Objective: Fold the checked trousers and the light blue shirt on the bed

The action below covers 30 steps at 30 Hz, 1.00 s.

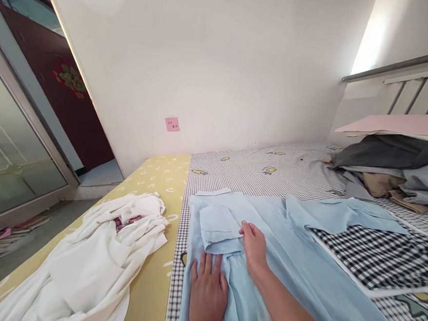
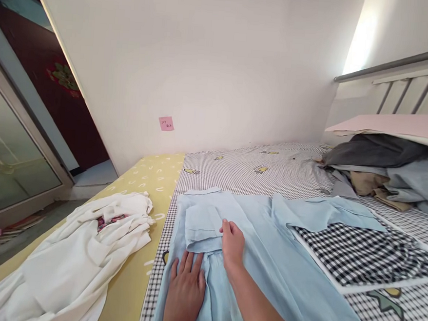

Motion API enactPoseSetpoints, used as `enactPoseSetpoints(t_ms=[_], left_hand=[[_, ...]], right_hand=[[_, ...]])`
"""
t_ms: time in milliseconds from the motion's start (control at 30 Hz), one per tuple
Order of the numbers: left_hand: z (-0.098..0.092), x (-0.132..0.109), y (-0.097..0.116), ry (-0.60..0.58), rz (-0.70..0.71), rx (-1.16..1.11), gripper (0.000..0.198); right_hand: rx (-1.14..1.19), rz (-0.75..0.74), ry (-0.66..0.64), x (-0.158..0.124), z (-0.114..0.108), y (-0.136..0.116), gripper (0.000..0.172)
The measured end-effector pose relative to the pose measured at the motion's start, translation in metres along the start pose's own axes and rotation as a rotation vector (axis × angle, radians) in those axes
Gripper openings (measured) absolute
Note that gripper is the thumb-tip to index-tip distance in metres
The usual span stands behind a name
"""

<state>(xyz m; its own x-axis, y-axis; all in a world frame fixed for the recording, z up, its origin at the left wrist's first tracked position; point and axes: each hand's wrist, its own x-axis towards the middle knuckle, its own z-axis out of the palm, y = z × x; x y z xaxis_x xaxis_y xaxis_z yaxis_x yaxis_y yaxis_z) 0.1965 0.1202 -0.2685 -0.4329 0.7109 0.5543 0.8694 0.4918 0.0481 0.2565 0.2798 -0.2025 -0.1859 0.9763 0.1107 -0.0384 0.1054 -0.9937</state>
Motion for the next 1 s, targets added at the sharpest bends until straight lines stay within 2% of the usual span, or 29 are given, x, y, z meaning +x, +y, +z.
enactPoseSetpoints(t_ms=[67,167,200,300,333,400,500,600,700,767,833,900,1000], left_hand=[[-0.001,0.000,0.001,-0.003,-0.004,-0.005,0.043],[-0.002,-0.002,0.002,0.002,-0.005,-0.016,0.042],[-0.001,-0.002,0.002,0.005,-0.005,-0.015,0.041],[0.002,-0.004,0.001,0.022,-0.019,-0.022,0.040],[0.003,-0.004,0.001,0.033,-0.025,-0.032,0.040],[0.007,-0.004,0.000,0.059,-0.034,-0.058,0.041],[0.011,-0.004,-0.002,0.085,-0.022,-0.056,0.043],[0.013,-0.003,-0.003,0.104,-0.013,-0.046,0.041],[0.011,-0.002,-0.003,0.109,-0.025,-0.062,0.039],[0.009,-0.002,-0.002,0.102,-0.040,-0.077,0.038],[0.008,-0.002,-0.001,0.092,-0.050,-0.085,0.038],[0.007,-0.003,-0.001,0.076,-0.049,-0.080,0.039],[0.005,-0.002,-0.001,0.059,-0.036,-0.061,0.040]], right_hand=[[-0.081,-0.111,-0.016,0.002,0.004,-0.010,0.040],[-0.211,-0.290,-0.096,0.009,0.023,-0.023,0.026],[-0.328,-0.375,-0.159,0.012,0.032,-0.024,0.029],[-0.851,-0.552,-0.476,0.020,0.057,-0.014,0.060],[-0.987,-0.548,-0.573,0.022,0.063,-0.007,0.062],[-1.098,-0.471,-0.673,0.025,0.071,0.010,0.062],[-1.115,-0.401,-0.686,0.026,0.076,0.028,0.063],[-1.110,-0.356,-0.711,0.029,0.080,0.027,0.065],[-1.083,-0.302,-0.729,0.031,0.080,0.009,0.065],[-1.067,-0.274,-0.696,0.024,0.068,-0.002,0.066],[-1.061,-0.300,-0.633,0.009,0.041,-0.005,0.069],[-1.070,-0.417,-0.580,-0.013,-0.001,0.007,0.074],[-1.111,-0.639,-0.514,-0.049,-0.072,0.043,0.076]])
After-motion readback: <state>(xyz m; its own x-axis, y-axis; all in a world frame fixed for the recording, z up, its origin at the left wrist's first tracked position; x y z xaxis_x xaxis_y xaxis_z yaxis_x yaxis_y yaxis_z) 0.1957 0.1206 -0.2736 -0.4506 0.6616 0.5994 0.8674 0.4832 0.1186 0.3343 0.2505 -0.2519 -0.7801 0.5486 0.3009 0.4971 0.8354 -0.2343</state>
